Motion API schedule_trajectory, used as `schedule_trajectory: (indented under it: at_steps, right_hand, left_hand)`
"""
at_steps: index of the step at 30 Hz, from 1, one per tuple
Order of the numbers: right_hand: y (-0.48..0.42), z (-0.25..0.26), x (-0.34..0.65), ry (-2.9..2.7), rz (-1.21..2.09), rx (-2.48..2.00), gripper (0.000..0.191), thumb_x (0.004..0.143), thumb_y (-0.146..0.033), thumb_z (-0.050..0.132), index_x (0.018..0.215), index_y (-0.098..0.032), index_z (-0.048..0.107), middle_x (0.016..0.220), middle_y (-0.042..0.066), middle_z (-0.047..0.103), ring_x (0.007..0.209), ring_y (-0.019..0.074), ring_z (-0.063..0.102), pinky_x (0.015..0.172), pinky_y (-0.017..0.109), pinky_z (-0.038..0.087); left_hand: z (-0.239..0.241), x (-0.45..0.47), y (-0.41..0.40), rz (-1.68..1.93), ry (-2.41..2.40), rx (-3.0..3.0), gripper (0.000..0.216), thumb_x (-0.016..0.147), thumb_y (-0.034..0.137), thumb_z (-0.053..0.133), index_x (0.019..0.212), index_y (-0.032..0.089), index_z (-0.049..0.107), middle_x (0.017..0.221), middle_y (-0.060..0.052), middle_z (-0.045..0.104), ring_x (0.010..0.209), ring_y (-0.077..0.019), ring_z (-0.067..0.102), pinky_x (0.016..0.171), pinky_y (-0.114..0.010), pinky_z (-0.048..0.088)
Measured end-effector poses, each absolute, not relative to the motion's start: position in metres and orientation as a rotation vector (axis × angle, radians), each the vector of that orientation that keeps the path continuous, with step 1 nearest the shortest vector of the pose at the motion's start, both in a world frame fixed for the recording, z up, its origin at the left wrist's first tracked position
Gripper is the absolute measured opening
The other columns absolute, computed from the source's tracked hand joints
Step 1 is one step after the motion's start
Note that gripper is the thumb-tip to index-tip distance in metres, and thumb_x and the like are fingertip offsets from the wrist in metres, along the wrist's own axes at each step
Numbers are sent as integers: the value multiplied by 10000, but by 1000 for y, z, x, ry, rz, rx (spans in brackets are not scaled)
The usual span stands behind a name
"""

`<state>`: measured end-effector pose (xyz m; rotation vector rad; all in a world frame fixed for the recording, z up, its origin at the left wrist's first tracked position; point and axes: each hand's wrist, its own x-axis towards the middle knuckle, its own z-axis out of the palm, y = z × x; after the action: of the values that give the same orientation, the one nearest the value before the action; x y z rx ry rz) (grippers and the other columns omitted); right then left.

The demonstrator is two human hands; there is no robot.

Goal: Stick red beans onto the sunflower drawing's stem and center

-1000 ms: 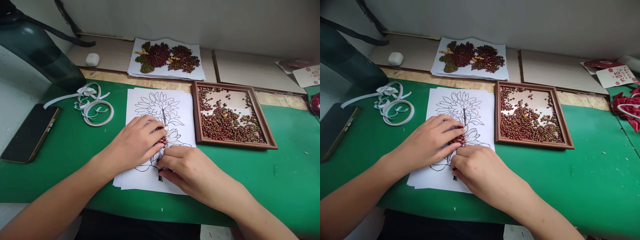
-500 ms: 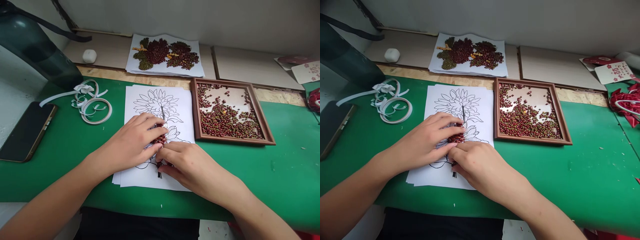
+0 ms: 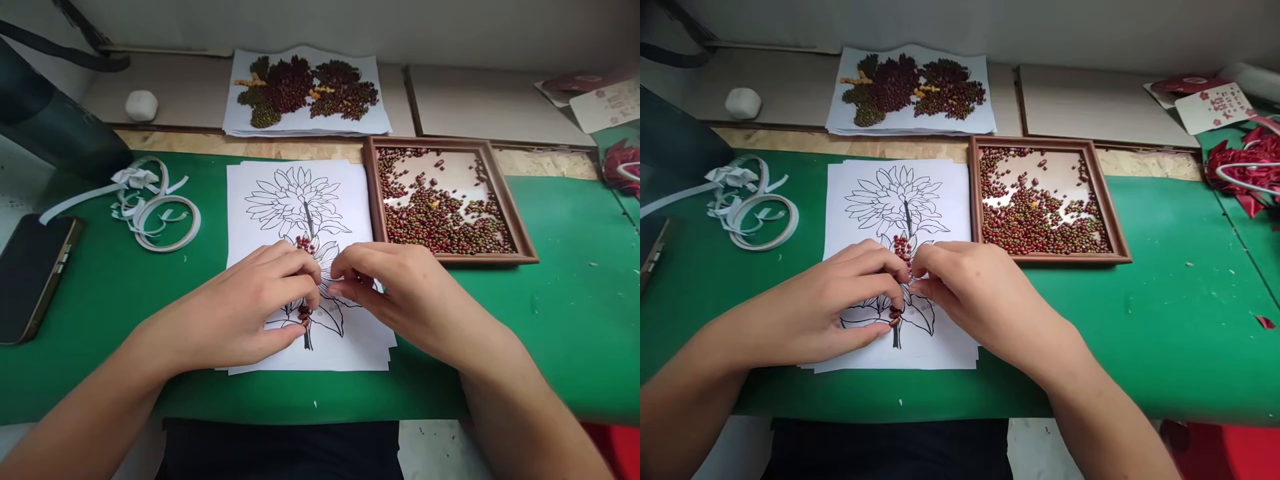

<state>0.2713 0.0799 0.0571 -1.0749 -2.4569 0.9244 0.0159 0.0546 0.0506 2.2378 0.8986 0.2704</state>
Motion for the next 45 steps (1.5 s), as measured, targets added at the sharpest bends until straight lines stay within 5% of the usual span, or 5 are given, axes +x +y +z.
schedule_trajectory:
  at_steps: [19,32,45]
  right_hand:
    - [75,51,269,-2557,931,-1053,80,1048,-199,593,989,-181,644,835,11,679,683,130,568,632,264,362]
    - [78,54,269,-2516,1019,-1036,143,942,-58,697,888,-190,711,817,-32,714,672,94,614,626,232,396]
    - [80,54,278,-2561,1171,-922,323,999,-39,546,1116,-231,778,1060,19,785,907,147,737,809,264,539]
  left_hand:
    - [46,16,60,229,915,2254,127,979,228,690,1092,255,638,1331,-23,614,1241,-231,509,1027,-363,460]
    - [45,22,58,234,914,2279,115,993,268,707,1076,240,632,1310,-23,627,1209,-233,517,993,-404,455]
    - [43,22,56,233,922,2315,98,1011,269,680,1092,226,647,1322,-49,620,1222,-245,517,1006,-423,472]
